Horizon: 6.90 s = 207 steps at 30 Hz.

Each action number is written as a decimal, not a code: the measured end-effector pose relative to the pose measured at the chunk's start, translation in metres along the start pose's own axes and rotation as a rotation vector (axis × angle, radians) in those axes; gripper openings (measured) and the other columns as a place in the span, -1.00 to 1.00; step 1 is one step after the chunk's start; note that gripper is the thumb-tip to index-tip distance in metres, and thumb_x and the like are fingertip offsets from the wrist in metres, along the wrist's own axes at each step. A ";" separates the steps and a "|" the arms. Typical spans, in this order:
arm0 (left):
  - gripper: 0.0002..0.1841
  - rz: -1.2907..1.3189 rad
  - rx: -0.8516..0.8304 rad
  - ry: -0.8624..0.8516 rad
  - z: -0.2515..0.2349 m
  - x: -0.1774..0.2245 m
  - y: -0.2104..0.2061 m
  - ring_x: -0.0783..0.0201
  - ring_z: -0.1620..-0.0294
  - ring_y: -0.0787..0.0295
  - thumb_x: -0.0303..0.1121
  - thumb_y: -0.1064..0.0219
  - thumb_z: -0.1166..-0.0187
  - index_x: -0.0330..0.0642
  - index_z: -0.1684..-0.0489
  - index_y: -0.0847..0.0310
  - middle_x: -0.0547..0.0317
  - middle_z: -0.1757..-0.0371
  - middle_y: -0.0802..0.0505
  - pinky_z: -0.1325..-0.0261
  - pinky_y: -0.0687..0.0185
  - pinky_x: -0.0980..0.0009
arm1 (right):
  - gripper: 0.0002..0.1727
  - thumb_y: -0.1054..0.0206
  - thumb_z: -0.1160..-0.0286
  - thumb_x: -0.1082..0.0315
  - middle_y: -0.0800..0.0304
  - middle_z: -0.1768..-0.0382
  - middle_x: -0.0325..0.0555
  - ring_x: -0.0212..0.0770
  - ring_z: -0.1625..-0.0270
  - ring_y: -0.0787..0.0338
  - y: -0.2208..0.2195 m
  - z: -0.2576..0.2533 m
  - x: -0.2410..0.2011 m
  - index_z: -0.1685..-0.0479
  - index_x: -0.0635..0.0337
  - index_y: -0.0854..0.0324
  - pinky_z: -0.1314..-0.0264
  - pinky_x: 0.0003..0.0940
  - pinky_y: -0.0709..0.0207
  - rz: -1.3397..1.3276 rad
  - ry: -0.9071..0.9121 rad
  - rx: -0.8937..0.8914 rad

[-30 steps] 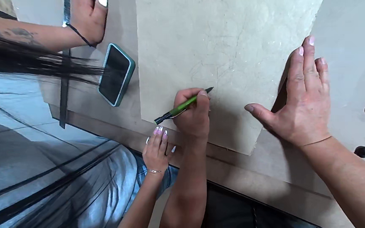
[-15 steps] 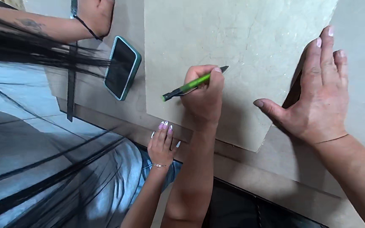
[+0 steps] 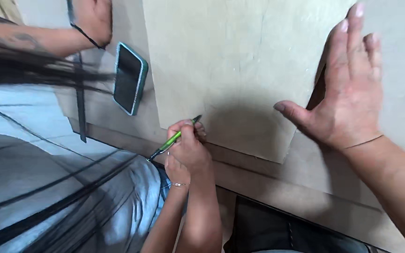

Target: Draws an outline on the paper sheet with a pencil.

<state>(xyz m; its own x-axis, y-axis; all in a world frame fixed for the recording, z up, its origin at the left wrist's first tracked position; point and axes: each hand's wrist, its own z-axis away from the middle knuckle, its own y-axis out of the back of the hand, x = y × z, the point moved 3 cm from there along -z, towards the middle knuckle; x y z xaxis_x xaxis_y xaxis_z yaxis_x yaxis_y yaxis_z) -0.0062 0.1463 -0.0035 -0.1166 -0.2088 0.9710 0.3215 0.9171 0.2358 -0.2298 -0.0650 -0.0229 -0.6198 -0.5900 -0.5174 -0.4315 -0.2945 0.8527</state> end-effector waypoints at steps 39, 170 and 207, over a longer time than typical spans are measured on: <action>-0.92 -0.070 -0.185 -0.168 0.005 0.002 -0.029 0.31 0.47 -0.82 -0.56 -0.37 -0.54 -0.37 0.13 -0.69 0.09 0.38 -0.87 0.46 -0.77 0.43 | 0.47 -0.15 -0.15 -0.72 0.05 -0.87 0.29 0.13 -0.88 -0.12 0.000 -0.002 0.001 -0.88 0.36 0.08 -0.93 0.15 0.21 0.022 0.004 -0.004; -0.88 -0.013 -0.435 -0.167 -0.011 -0.001 -0.015 0.35 0.40 -0.81 -0.61 -0.40 -0.39 -0.24 0.23 -0.66 0.15 0.28 -0.87 0.35 -0.77 0.43 | 0.45 -0.18 -0.16 -0.69 0.04 -0.86 0.31 0.17 -0.87 -0.14 0.000 -0.001 0.000 -0.88 0.36 0.08 -0.92 0.16 0.21 -0.001 0.010 0.000; -0.92 0.023 -0.331 -0.140 -0.009 -0.005 -0.013 0.34 0.44 -0.78 -0.54 -0.41 -0.45 -0.22 0.21 -0.67 0.13 0.31 -0.86 0.37 -0.76 0.44 | 0.46 -0.15 -0.18 -0.70 0.07 -0.87 0.32 0.18 -0.87 -0.12 0.000 0.000 0.000 -0.88 0.38 0.11 -0.92 0.14 0.20 0.023 0.012 0.002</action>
<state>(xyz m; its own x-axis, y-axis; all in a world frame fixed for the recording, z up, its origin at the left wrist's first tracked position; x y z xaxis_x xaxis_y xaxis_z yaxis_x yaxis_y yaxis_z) -0.0014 0.1321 -0.0112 -0.2262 -0.1201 0.9666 0.6099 0.7563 0.2367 -0.2295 -0.0648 -0.0228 -0.6217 -0.6058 -0.4965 -0.4182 -0.2792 0.8643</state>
